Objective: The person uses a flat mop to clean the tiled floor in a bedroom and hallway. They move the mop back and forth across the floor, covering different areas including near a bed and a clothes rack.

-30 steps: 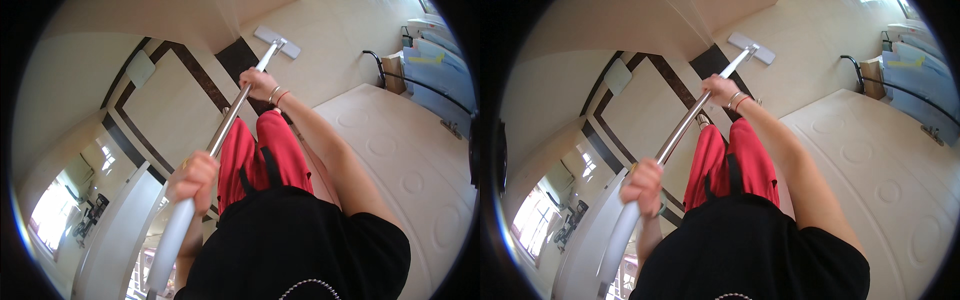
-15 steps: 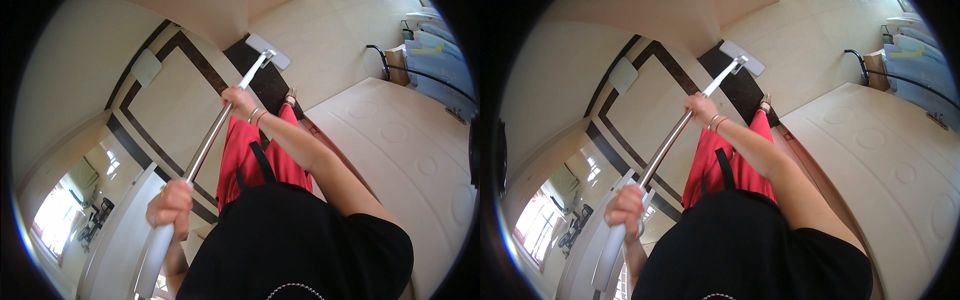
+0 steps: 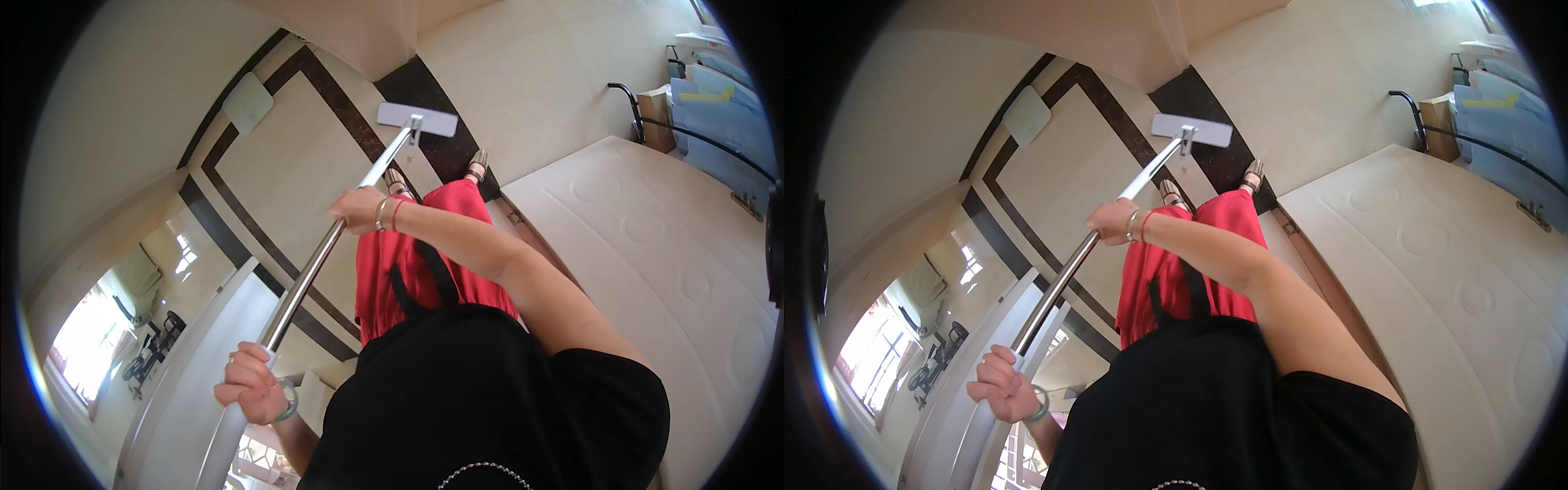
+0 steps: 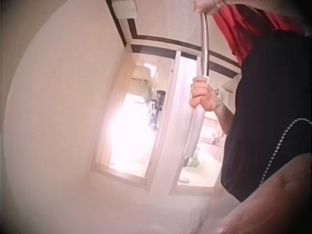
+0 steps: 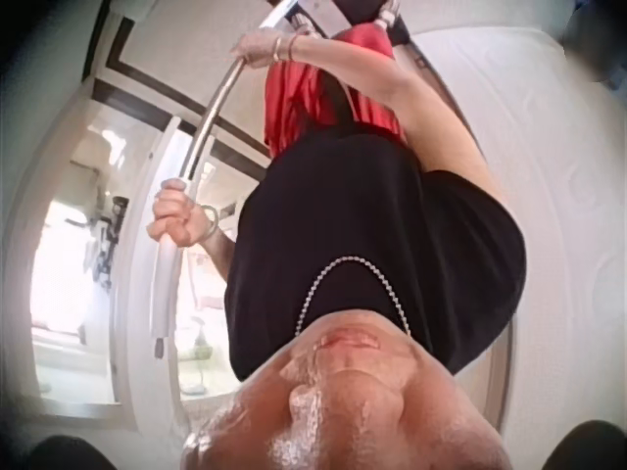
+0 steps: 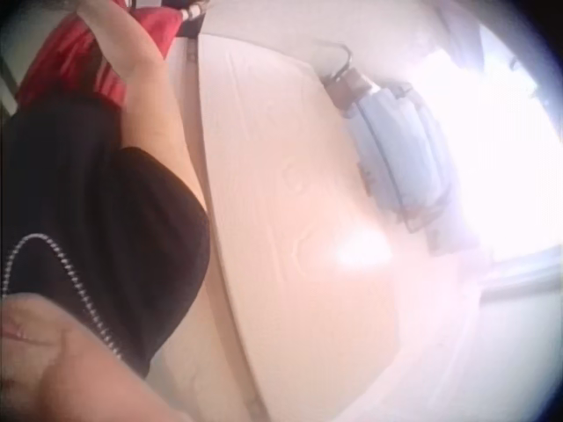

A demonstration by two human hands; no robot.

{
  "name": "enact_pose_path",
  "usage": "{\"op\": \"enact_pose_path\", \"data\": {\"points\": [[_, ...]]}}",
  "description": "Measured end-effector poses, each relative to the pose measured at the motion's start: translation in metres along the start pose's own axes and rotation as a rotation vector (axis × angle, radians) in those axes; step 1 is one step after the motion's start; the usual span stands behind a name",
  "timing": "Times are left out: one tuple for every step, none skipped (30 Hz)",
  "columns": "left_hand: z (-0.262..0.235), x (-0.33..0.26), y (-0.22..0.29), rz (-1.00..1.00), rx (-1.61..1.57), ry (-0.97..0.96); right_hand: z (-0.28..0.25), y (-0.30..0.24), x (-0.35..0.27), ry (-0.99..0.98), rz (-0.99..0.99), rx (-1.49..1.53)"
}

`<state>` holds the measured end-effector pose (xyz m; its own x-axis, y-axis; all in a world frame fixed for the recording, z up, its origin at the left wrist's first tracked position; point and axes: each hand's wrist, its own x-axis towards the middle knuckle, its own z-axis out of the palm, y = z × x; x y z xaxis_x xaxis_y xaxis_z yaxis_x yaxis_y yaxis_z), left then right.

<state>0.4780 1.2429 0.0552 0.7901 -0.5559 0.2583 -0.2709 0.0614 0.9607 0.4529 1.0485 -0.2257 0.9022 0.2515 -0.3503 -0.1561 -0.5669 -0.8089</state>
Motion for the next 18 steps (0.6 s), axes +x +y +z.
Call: {"op": "enact_pose_path", "data": {"points": [[0.015, -0.002, -0.008, -0.006, -0.031, 0.04, -0.013, 0.014, -0.009, -0.01, 0.011, -0.039], [0.031, -0.006, -0.014, -0.019, -0.057, 0.083, -0.027, 0.024, -0.02, -0.025, 0.02, -0.072], [0.049, -0.009, -0.018, -0.032, -0.084, 0.124, -0.038, 0.037, -0.028, -0.04, 0.029, -0.105], [0.069, -0.008, -0.025, -0.04, -0.095, 0.141, -0.045, 0.057, -0.035, -0.028, 0.044, -0.131], [0.09, -0.005, -0.033, -0.033, -0.115, 0.176, -0.055, 0.076, -0.042, -0.016, 0.056, -0.16], [0.112, -0.001, -0.042, -0.026, -0.135, 0.21, -0.065, 0.097, -0.051, 0.022, 0.059, -0.187], [0.135, 0.003, -0.049, -0.018, -0.144, 0.251, -0.085, 0.108, -0.062, 0.031, 0.103, -0.178], [0.155, 0.012, -0.055, -0.031, -0.133, 0.224, -0.094, 0.128, -0.071, 0.108, 0.13, -0.139], [0.172, 0.018, -0.065, -0.011, -0.131, 0.174, -0.103, 0.149, -0.08, 0.185, 0.158, -0.099], [0.19, 0.026, -0.076, 0.017, -0.155, 0.114, -0.112, 0.171, -0.088, 0.276, 0.15, -0.083], [0.207, 0.031, -0.088, 0.045, -0.19, 0.055, -0.118, 0.194, -0.098, 0.365, 0.152, -0.074], [0.224, 0.037, -0.094, 0.043, -0.202, -0.001, -0.126, 0.215, -0.109, 0.427, 0.14, -0.054], [0.242, 0.044, -0.099, 0.044, -0.212, -0.058, -0.134, 0.235, -0.119, 0.492, 0.126, -0.035], [0.255, 0.048, -0.102, 0.044, -0.217, -0.109, -0.141, 0.243, -0.13, 0.51, 0.17, -0.013], [0.264, 0.052, -0.104, 0.062, -0.237, -0.171, -0.145, 0.249, -0.14, 0.537, 0.213, 0.025], [0.27, 0.054, -0.104, 0.069, -0.242, -0.214, -0.146, 0.253, -0.149, 0.56, 0.223, 0.018], [0.274, 0.055, -0.102, 0.078, -0.245, -0.257, -0.145, 0.255, -0.156, 0.583, 0.231, 0.01], [0.277, 0.055, -0.098, 0.09, -0.238, -0.3, -0.142, 0.254, -0.161, 0.615, 0.217, 0.015]]}}
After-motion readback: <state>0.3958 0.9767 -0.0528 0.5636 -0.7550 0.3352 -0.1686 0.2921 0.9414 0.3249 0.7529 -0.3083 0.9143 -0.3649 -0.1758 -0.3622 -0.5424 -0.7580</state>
